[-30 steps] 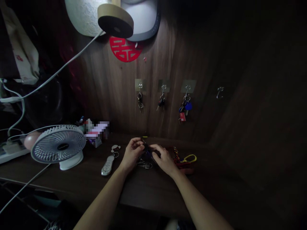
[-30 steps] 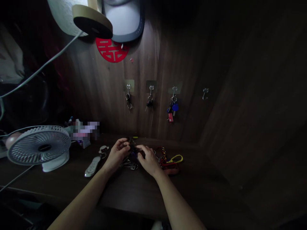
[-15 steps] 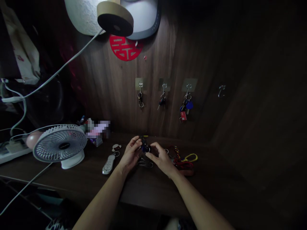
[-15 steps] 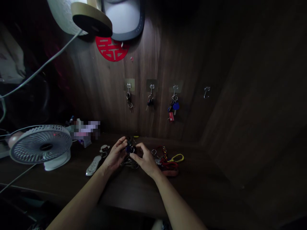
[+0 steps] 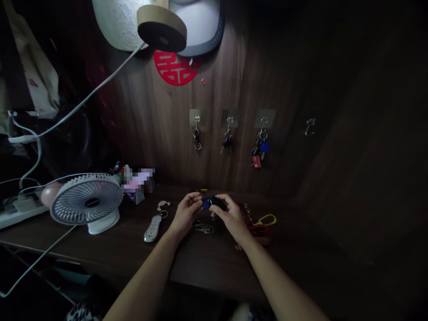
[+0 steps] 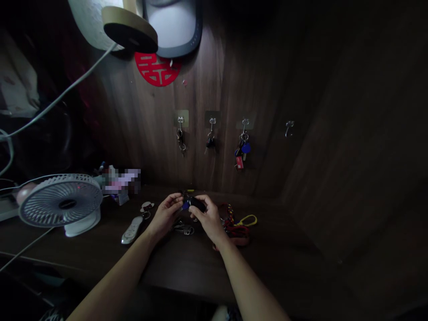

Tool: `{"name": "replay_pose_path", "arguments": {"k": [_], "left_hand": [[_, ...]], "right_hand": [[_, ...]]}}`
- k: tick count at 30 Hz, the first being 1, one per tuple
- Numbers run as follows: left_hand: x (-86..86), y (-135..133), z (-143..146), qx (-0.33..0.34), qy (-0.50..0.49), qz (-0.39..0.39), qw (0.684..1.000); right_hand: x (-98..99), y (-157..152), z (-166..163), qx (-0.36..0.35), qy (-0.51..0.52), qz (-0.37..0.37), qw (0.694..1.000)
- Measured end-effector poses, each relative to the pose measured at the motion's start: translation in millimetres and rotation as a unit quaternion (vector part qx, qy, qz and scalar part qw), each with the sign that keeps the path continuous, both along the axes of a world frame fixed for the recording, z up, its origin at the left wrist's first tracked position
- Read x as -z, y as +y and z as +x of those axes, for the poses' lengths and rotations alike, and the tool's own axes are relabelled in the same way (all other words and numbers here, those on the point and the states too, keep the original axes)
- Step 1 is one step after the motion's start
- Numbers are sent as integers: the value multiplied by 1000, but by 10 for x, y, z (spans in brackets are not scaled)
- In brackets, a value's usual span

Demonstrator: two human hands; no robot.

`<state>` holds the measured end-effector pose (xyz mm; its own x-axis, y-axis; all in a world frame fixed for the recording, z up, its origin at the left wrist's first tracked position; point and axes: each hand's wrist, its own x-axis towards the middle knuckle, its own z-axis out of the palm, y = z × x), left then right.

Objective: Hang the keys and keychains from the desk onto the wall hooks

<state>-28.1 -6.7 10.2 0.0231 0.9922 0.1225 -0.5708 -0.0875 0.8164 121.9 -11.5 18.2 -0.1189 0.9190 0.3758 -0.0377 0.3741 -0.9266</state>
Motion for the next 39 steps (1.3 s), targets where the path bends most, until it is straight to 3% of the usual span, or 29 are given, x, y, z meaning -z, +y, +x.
{"name": "replay_pose_path", "arguments": {"k": [3,6,13,18,24,30,35,39], "left_hand": [[14,-9,9,-9,46,30,998],[7,-34,12,-67,149,84,983],[-2,-98,26,-201,381,251,867],[41,-74,13,-240,443,275,819],[13,-90,5,-246,447,282,813],[-25,-117,26,-228,421,278,833],[-44,-112,23,-232,370,259,861],[-39,-103,20,-223,358,249,872]], "right_hand": [[-11,-4,2,10,10,4,1000],[-4,4,10,19,8,15,1000],[45,20,26,22,-21,25,999],[46,-8,14,3,-33,29,999],[16,1,44,56,-38,32,997],[103,83,61,69,-72,-3,995],[90,70,60,117,-150,78,979],[45,36,56,100,-158,133,973]]}}
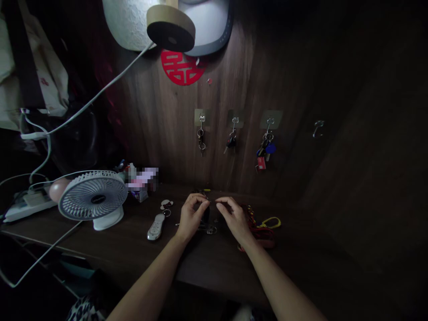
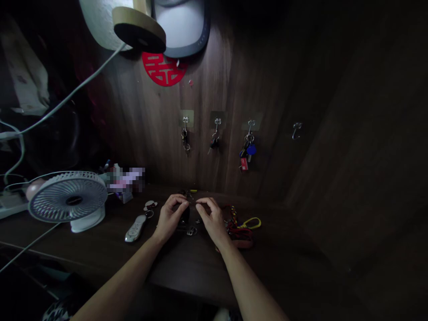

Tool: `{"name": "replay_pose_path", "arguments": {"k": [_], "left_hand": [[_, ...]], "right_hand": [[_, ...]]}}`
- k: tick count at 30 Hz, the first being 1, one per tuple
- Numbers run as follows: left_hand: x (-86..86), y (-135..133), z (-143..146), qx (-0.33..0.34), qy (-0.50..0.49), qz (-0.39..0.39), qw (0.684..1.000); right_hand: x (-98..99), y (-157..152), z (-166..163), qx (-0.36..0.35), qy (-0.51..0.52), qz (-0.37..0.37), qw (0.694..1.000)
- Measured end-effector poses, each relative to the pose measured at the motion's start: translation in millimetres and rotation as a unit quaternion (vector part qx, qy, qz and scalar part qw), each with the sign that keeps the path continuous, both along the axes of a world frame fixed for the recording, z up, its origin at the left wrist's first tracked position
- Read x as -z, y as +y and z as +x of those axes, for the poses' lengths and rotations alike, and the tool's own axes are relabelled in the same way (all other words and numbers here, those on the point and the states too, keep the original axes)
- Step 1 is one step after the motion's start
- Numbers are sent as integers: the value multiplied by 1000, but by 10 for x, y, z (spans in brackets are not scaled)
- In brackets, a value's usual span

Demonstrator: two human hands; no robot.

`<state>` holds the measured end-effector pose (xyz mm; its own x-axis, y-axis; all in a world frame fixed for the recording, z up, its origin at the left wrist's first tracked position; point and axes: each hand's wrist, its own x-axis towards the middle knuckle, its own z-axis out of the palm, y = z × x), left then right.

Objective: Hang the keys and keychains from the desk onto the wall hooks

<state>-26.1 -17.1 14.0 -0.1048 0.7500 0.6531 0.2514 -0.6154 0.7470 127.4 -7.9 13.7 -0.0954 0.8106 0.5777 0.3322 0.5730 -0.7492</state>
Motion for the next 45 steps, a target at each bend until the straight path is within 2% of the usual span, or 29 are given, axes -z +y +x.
{"name": "replay_pose_path", "arguments": {"k": [5,10,16,23,28,32,40,45], "left_hand": [[19,6,19,17,6,-12,1000],[40,12,38,16,15,-10,1000],[68,12,29,-13,17,-22,1000],[32,-26,32,-7,88,3,996],[53,7,49,13,33,-28,999],[63,45,52,42,-23,-61,997],[26,99,26,69,-111,-109,985],[-138,146,65,89,-125,-122,981]], "right_hand": [[-11,-25,-33,-34,-14,25,999],[-20,-36,-42,-14,-30,29,999],[-4,-20,-35,12,0,24,1000],[12,-6,-28,38,2,62,997],[34,-13,-23,29,-79,138,987],[63,-6,-14,29,-129,165,977],[2,-5,35,69,-84,176,978],[-10,46,124,108,-48,158,980]]}}
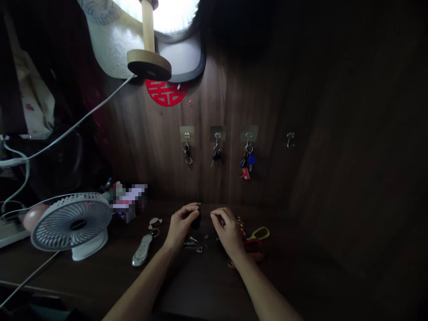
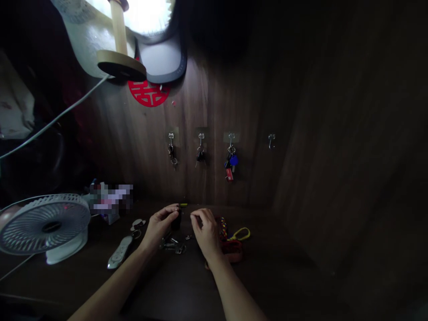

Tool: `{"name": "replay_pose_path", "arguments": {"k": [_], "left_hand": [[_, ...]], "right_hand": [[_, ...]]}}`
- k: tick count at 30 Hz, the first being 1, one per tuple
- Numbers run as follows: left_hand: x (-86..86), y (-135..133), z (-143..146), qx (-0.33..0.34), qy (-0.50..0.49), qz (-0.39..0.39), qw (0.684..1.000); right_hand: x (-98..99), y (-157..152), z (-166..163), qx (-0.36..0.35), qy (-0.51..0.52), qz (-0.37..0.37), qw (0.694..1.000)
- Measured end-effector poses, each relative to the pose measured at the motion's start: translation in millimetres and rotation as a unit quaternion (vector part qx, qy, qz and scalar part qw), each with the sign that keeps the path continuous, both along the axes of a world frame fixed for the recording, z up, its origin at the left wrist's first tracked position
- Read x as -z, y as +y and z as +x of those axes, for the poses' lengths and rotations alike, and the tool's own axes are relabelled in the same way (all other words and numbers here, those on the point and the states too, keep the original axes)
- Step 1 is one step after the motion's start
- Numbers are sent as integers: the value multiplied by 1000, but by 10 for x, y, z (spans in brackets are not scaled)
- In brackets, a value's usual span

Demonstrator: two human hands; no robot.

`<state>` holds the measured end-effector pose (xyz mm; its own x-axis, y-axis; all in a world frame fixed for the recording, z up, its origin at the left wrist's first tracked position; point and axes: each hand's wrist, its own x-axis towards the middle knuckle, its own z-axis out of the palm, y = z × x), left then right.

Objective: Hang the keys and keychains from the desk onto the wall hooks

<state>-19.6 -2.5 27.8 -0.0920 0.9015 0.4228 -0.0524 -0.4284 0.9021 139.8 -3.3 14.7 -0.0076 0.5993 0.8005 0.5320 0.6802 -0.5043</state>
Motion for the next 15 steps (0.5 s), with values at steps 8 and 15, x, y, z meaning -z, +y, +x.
{"name": "replay_pose_path", "arguments": {"k": [8,15], "left_hand": [[-517,296,191,4,-12,39,999],[-1088,740,375,-43,-4,138,989]], "right_hand": [[93,134,148,52,-19,0,998],[151,203,182,64,-18,-34,997]]}}
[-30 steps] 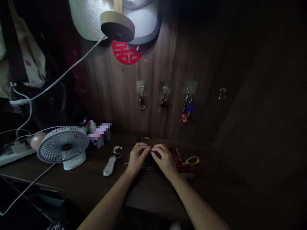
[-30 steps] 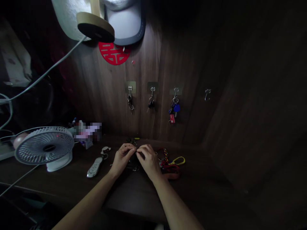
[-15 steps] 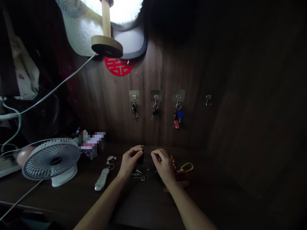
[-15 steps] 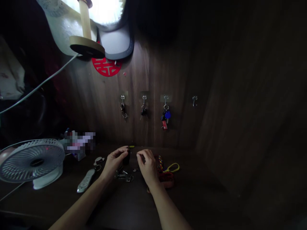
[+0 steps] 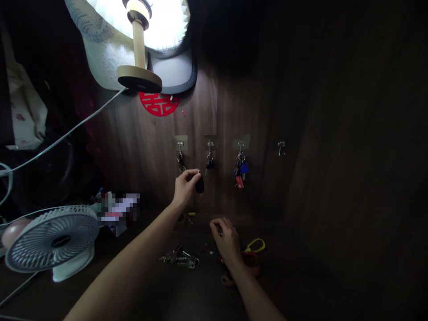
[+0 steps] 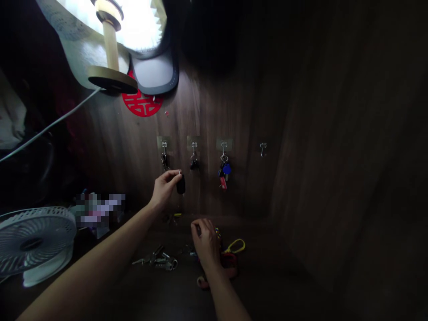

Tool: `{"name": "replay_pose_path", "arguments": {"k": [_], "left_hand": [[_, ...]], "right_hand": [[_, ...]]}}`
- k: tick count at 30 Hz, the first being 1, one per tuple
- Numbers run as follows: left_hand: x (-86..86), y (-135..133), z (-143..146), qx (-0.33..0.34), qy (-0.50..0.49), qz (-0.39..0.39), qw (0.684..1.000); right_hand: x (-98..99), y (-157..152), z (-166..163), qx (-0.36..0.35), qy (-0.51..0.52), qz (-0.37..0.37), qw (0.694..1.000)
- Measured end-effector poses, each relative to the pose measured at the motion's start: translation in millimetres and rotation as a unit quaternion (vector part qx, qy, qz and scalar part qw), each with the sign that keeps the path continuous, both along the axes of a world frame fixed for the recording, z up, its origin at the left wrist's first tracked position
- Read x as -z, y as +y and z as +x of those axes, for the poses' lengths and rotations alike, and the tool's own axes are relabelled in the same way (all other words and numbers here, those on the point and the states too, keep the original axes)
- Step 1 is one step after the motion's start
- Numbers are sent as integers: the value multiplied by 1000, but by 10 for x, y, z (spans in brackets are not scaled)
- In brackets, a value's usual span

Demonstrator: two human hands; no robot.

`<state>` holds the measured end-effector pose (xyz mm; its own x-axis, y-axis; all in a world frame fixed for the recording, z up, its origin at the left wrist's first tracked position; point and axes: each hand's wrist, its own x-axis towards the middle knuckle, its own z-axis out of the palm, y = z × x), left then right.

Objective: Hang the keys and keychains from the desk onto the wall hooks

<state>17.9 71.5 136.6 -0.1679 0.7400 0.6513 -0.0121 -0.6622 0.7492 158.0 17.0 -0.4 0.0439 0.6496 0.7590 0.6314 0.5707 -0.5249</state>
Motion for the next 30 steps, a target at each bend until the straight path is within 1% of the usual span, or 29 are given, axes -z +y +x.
{"name": "replay_pose_path", "arguments": {"k": [4,8,12,14,17,20,25,27,30], "left_hand": [[-260,245,93,-24,26,46,998],[-484,428,199,-63,71,83,992],[-635,534,285,-117,167,91,975],[-666,562,310,-150,215,86,961],[-664,579,322,-183,257,71,946],[-640,572,316,-193,285,78,936],[-638,534,331,-204,276,149,927],[-655,515,352,-208,283,150,924],[-676,490,378,-220,307,115,919]], "right_hand": [[16,20,-21,12,-17,-12,1000],[38,31,-40,24,-32,1,999],[46,28,-41,25,-48,-6,999],[47,26,-40,26,-50,-17,998],[52,26,-45,23,-51,-25,998],[60,31,-56,21,-50,-25,998],[62,33,-68,16,-53,-21,998],[55,28,-69,14,-53,-26,998],[43,17,-69,14,-53,-33,998]]}}
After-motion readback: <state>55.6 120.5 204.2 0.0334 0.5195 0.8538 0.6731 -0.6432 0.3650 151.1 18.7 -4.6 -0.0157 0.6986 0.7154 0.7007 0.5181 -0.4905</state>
